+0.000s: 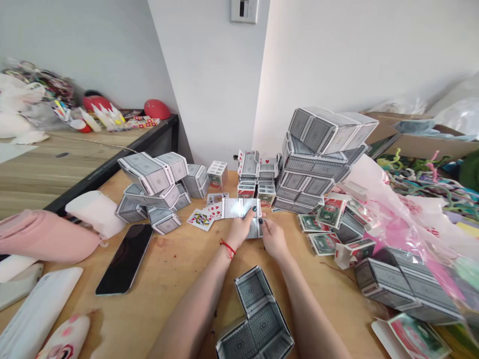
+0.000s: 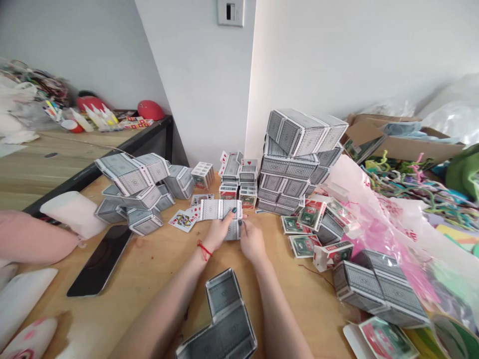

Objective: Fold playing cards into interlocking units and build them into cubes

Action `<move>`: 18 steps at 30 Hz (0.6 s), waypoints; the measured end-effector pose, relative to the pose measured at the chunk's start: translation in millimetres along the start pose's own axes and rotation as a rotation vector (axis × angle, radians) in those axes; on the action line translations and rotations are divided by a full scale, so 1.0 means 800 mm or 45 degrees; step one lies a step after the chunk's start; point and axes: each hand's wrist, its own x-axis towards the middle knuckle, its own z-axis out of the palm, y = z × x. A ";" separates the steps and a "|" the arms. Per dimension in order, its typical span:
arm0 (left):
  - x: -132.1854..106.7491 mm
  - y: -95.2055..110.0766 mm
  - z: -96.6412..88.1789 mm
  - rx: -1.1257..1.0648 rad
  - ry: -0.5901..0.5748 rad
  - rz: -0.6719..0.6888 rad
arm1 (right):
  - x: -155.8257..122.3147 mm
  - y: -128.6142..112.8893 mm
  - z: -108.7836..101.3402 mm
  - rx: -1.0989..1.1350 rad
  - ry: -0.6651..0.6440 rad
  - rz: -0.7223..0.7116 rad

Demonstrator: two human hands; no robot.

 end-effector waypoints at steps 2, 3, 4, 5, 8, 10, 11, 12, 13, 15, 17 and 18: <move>0.001 0.000 0.001 -0.050 -0.005 -0.040 | 0.000 0.002 0.000 0.060 0.009 -0.001; 0.002 0.000 0.001 -0.090 -0.008 -0.076 | 0.001 0.003 0.001 0.113 0.013 0.015; 0.003 -0.001 0.001 -0.142 -0.022 -0.123 | 0.001 0.004 0.001 0.183 0.014 0.046; 0.005 -0.001 0.001 -0.206 -0.045 -0.175 | 0.001 0.006 0.001 0.265 0.007 0.090; 0.011 0.000 0.000 -0.423 -0.168 -0.298 | 0.002 0.008 0.000 0.498 -0.044 0.212; 0.013 0.001 -0.002 -0.516 -0.225 -0.318 | 0.003 0.007 -0.003 0.588 -0.062 0.242; 0.013 0.002 -0.003 -0.531 -0.237 -0.311 | 0.003 0.006 -0.004 0.616 -0.062 0.246; 0.012 0.003 -0.004 -0.523 -0.245 -0.293 | 0.003 0.005 -0.005 0.637 -0.057 0.245; 0.011 0.004 -0.005 -0.497 -0.252 -0.269 | 0.002 0.004 -0.006 0.652 -0.054 0.241; 0.008 0.006 -0.005 -0.434 -0.274 -0.222 | 0.002 0.002 -0.008 0.671 -0.048 0.226; 0.004 0.007 -0.005 -0.369 -0.299 -0.170 | 0.001 0.002 -0.008 0.678 -0.044 0.214; 0.003 0.007 -0.004 -0.332 -0.309 -0.138 | 0.001 0.002 -0.007 0.678 -0.044 0.212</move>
